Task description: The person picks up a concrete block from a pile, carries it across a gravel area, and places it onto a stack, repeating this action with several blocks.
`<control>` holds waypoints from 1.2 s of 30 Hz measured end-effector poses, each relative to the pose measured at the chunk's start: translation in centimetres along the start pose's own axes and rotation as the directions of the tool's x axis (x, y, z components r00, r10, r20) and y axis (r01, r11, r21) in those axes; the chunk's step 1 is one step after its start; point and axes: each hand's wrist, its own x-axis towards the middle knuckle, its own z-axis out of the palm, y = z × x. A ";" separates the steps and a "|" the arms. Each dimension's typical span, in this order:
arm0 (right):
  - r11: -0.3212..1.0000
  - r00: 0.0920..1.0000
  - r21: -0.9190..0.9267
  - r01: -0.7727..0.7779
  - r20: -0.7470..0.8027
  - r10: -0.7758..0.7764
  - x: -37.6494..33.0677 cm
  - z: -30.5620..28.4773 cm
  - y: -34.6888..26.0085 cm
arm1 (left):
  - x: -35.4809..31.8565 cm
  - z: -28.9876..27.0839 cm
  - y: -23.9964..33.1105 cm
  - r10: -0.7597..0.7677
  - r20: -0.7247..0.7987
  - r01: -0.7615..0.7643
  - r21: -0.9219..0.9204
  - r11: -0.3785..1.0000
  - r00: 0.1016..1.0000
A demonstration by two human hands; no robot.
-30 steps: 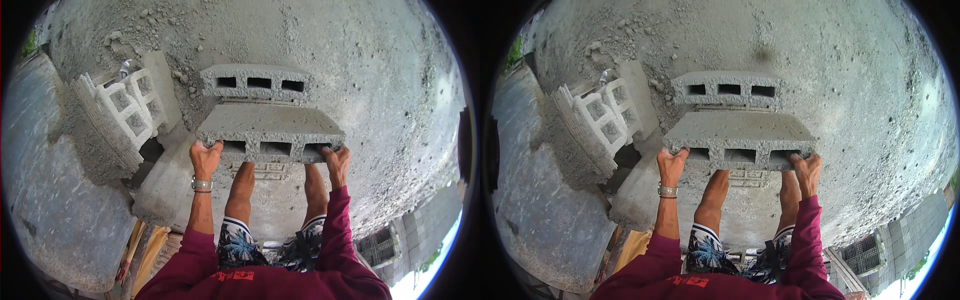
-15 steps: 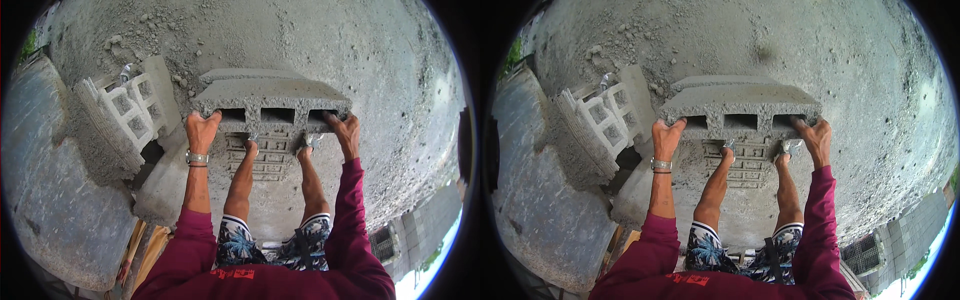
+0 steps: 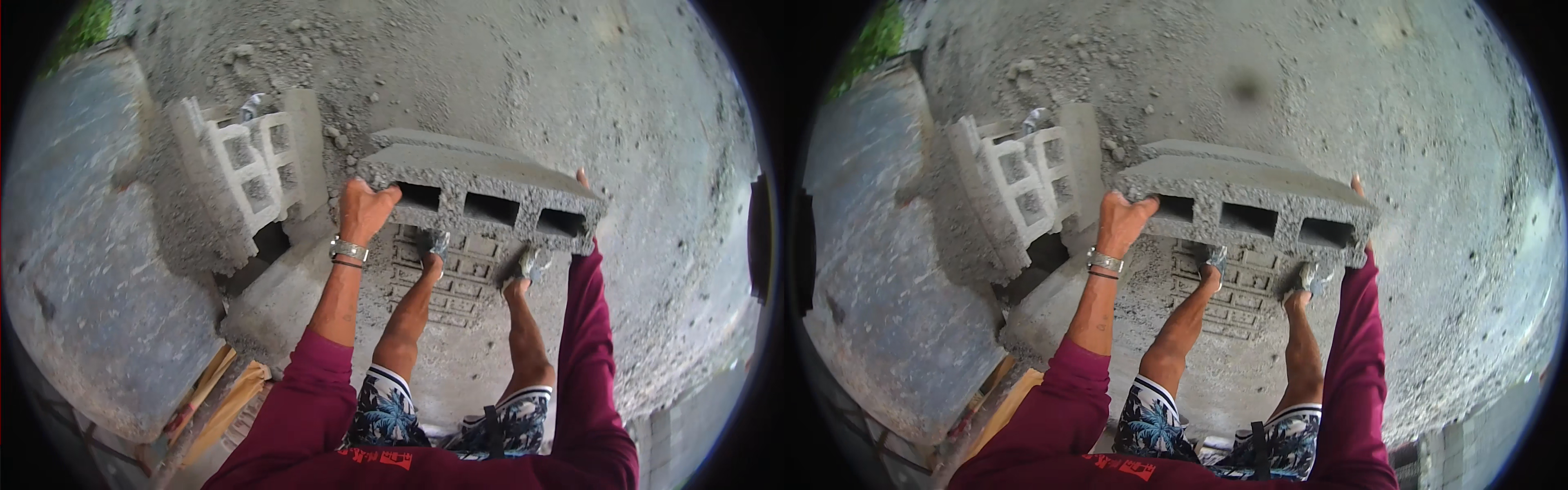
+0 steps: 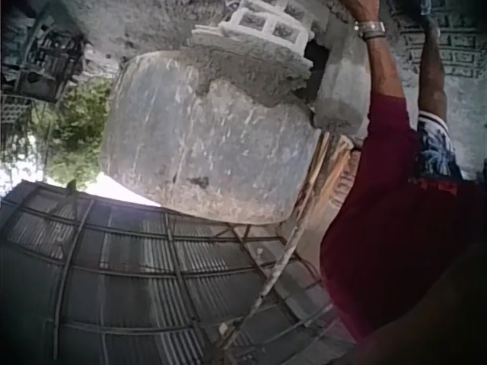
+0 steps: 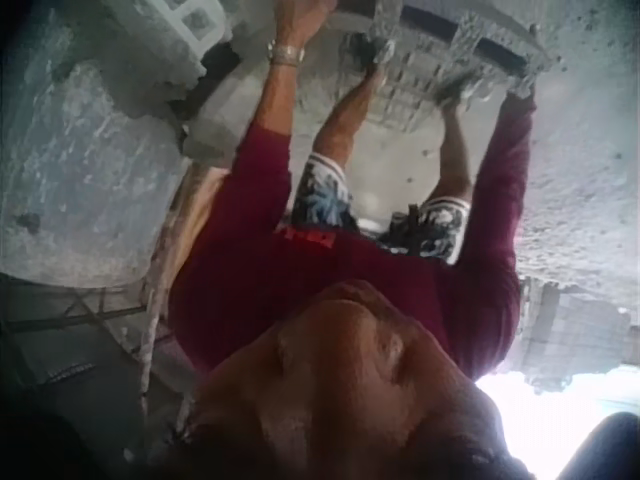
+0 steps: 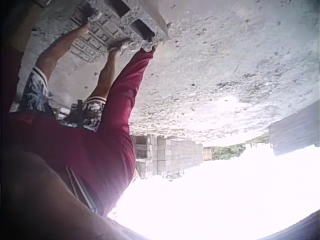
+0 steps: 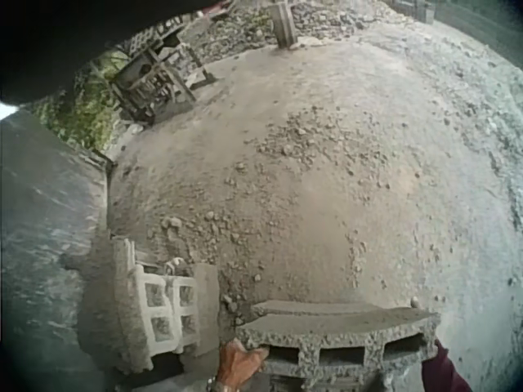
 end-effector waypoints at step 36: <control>0.645 0.964 -0.722 0.250 0.252 -0.091 -47.9 10.4 -12.6 | -67.0 -1.6 4.3 -0.289 -0.339 0.023 -0.613 0.790 0.895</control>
